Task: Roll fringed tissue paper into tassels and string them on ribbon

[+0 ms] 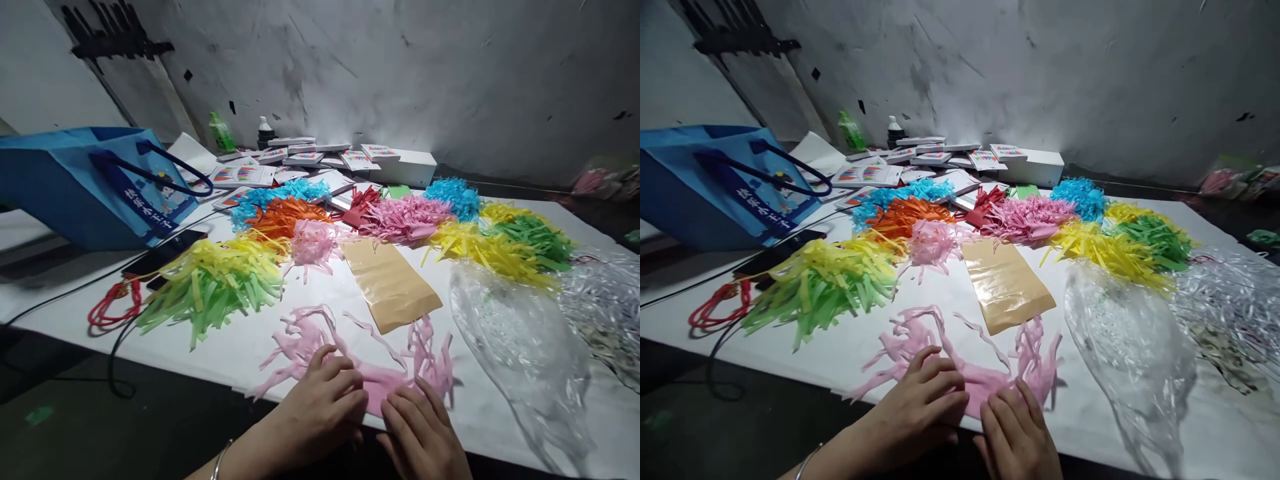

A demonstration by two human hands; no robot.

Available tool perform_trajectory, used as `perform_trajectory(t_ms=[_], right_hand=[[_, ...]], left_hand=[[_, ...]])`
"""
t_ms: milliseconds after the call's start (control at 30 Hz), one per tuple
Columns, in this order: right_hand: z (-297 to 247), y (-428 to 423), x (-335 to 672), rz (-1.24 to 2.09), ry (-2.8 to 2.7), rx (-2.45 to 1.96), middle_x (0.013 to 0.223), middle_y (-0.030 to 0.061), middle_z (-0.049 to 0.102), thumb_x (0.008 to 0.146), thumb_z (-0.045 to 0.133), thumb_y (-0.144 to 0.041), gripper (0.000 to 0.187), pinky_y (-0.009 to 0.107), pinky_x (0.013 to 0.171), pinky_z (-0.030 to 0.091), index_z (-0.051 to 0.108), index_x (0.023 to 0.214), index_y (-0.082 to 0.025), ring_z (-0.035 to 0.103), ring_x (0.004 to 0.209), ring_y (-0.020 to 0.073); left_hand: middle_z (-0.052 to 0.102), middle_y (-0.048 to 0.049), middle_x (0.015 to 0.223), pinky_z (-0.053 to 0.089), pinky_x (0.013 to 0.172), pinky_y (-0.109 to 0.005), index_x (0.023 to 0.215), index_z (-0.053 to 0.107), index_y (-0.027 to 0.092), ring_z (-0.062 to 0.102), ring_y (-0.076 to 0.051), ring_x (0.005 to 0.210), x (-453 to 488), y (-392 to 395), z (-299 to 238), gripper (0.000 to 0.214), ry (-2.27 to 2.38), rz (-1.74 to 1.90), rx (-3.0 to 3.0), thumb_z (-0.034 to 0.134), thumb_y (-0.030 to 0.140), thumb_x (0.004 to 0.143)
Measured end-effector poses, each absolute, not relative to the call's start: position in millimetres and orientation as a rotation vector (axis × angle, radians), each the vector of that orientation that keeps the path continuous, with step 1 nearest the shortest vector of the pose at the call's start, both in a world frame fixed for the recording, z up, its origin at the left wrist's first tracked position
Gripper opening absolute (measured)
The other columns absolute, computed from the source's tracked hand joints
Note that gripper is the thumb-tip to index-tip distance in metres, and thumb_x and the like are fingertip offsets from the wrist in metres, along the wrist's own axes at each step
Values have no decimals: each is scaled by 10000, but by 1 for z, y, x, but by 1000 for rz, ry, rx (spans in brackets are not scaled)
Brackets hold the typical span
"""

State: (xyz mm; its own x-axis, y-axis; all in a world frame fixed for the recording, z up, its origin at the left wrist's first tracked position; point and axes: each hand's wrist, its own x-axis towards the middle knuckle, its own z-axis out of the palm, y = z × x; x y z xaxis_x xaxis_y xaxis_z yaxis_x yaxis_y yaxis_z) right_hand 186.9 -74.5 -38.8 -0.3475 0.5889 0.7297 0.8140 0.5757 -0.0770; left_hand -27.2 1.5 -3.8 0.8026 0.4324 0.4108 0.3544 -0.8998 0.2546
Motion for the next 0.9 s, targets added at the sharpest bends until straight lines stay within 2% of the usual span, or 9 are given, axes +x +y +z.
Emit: perform_trajectory(t_ms=[67,167,267,433,633,900], right_hand=[[-40,-82,184,-388,-2032,-1123,822,44,713,924,523,-123,191,381,1014,429,700,996,-129,676,862,184],[-40,-92,182,-317,-1972,-1121,753,26,645,912,493,-58,234,390,897,465,672,1037,-142,639,793,168],[-40,-99,183,-185,-1989,-1161,778,15,611,920,490,-63,231,370,827,456,633,1058,-180,594,794,162],[-42,-103,183,-157,-1924,-1443,899,7,629,966,498,-170,130,392,879,367,608,974,-239,564,896,195],[-45,-94,176,-307,-1778,-1692,767,-4,590,988,468,-249,227,398,836,325,570,787,-224,532,794,208],[-48,-75,175,-406,-1696,-1748,755,40,608,943,511,-220,200,387,745,319,565,751,-223,543,788,256]], left_hand=[[694,-17,936,241,1045,-451,970,633,225,544,-210,954,-30,-3,-8,69,629,715,2825,582,257,935],[677,-5,862,287,987,-415,892,631,218,532,-180,872,-31,-7,-14,186,571,780,2819,481,135,963],[657,5,790,313,914,-385,830,635,215,518,-176,832,-30,-7,-19,203,541,888,2776,498,138,958],[672,6,858,307,868,-373,827,650,217,522,-187,858,-28,-6,-19,106,681,817,2764,609,195,922],[659,-16,908,326,859,-369,860,640,196,530,-202,885,-21,-7,-12,190,961,635,2698,502,238,984],[667,-21,795,341,801,-369,727,638,161,561,-201,820,-2,-9,-12,272,1236,641,2659,526,253,958]])
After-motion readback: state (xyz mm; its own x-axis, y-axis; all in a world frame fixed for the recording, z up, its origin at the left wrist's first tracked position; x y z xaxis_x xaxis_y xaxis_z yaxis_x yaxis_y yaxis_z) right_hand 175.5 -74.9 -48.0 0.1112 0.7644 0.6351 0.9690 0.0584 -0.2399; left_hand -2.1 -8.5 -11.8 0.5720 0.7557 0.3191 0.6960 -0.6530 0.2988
